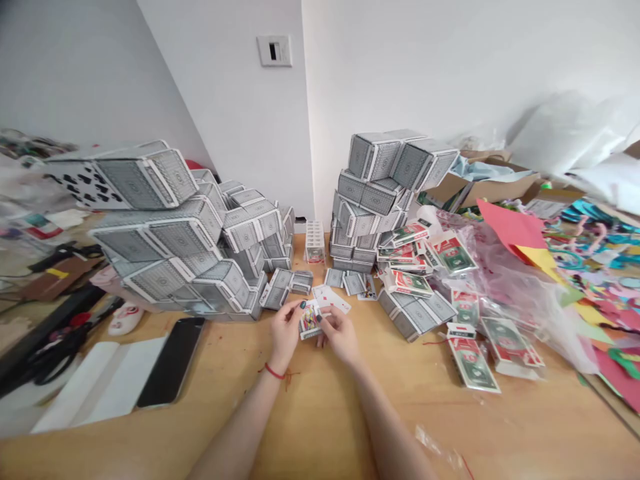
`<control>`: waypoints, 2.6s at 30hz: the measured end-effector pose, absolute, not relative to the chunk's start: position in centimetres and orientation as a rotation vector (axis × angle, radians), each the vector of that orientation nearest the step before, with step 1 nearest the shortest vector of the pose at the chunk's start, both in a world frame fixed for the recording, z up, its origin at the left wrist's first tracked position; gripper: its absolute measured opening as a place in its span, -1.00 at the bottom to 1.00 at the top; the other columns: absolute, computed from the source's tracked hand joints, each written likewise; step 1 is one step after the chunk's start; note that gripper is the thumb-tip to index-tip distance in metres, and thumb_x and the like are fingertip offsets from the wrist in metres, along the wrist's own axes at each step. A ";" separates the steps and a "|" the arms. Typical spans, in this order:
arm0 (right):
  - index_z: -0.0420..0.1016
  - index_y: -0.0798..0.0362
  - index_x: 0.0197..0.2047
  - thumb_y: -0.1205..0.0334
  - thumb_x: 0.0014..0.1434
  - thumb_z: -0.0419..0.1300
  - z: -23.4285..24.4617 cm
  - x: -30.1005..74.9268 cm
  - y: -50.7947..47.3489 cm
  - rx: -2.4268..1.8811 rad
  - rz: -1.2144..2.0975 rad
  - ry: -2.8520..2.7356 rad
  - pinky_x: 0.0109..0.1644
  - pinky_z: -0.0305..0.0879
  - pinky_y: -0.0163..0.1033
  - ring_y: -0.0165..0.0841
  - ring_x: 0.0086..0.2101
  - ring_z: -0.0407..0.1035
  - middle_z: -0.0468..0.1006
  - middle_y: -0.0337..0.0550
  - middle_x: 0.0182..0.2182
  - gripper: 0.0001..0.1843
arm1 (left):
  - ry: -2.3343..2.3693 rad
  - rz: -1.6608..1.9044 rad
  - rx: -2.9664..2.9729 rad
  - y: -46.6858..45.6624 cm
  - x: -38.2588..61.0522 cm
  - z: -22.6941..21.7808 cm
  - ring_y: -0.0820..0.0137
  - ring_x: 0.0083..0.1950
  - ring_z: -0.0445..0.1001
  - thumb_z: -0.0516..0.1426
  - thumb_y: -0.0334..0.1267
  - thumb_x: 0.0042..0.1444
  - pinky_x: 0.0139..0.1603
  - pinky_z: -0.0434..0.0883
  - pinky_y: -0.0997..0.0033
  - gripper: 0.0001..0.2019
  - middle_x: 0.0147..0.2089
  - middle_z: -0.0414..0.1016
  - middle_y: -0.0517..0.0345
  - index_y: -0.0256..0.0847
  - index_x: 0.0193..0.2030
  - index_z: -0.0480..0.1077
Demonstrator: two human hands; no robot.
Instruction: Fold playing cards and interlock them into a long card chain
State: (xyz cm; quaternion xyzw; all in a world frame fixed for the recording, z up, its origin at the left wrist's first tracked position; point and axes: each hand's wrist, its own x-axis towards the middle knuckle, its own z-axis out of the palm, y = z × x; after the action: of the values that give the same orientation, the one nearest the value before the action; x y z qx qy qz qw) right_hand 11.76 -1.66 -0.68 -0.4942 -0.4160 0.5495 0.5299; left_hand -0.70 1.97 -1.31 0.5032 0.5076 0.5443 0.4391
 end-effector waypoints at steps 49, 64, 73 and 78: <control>0.19 -0.01 -0.37 0.15 0.01 0.08 -1.8 10.6 -1.6 -1.050 1.355 -0.820 -0.78 0.19 -0.38 -0.43 -0.78 0.27 0.38 -0.41 -0.73 -0.86 | 0.894 1.164 0.988 0.7 1.0 -1.4 0.55 -0.79 0.15 -0.08 -0.24 0.00 -0.78 0.12 0.57 -0.92 -0.68 0.14 0.41 -0.17 -0.41 0.14; 0.17 0.02 -0.40 -0.03 -0.03 0.17 -1.8 12.2 -1.4 -0.989 1.647 -0.926 -0.52 0.40 -0.25 -0.34 -0.54 0.44 0.50 -0.25 -0.53 -0.67 | 1.017 1.276 1.416 1.5 -0.5 -1.9 0.44 -0.32 0.37 0.08 -0.27 -0.01 -0.31 0.31 0.48 -0.75 -0.31 0.39 0.14 -0.21 -0.15 0.25; 0.15 0.00 -0.44 -0.01 -0.05 0.18 -2.4 11.7 -1.5 -1.066 1.411 -0.954 -0.39 0.42 -0.17 -0.37 -0.50 0.42 0.46 -0.28 -0.49 -0.68 | 1.162 1.137 1.587 1.5 -0.4 -1.1 0.43 -0.36 0.37 0.12 -0.24 -0.06 -0.33 0.29 0.49 -0.86 -0.40 0.44 0.15 -0.25 -0.37 0.38; 0.19 -0.01 -0.46 0.02 -0.01 0.15 -2.1 11.5 -1.6 -1.102 1.336 -1.015 -0.47 0.38 -0.23 -0.38 -0.55 0.36 0.42 -0.28 -0.56 -0.74 | 1.210 1.184 1.541 1.1 -0.2 -0.8 0.46 -0.44 0.34 0.10 -0.29 -0.05 -0.41 0.25 0.53 -0.90 -0.49 0.43 0.19 -0.24 -0.47 0.39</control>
State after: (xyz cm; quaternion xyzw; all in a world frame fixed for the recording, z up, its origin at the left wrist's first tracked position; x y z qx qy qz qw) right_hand 11.48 -1.61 -2.10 -0.4630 -0.4266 0.5612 0.5373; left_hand -0.17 1.08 -0.79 0.6129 0.4813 0.4710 0.4133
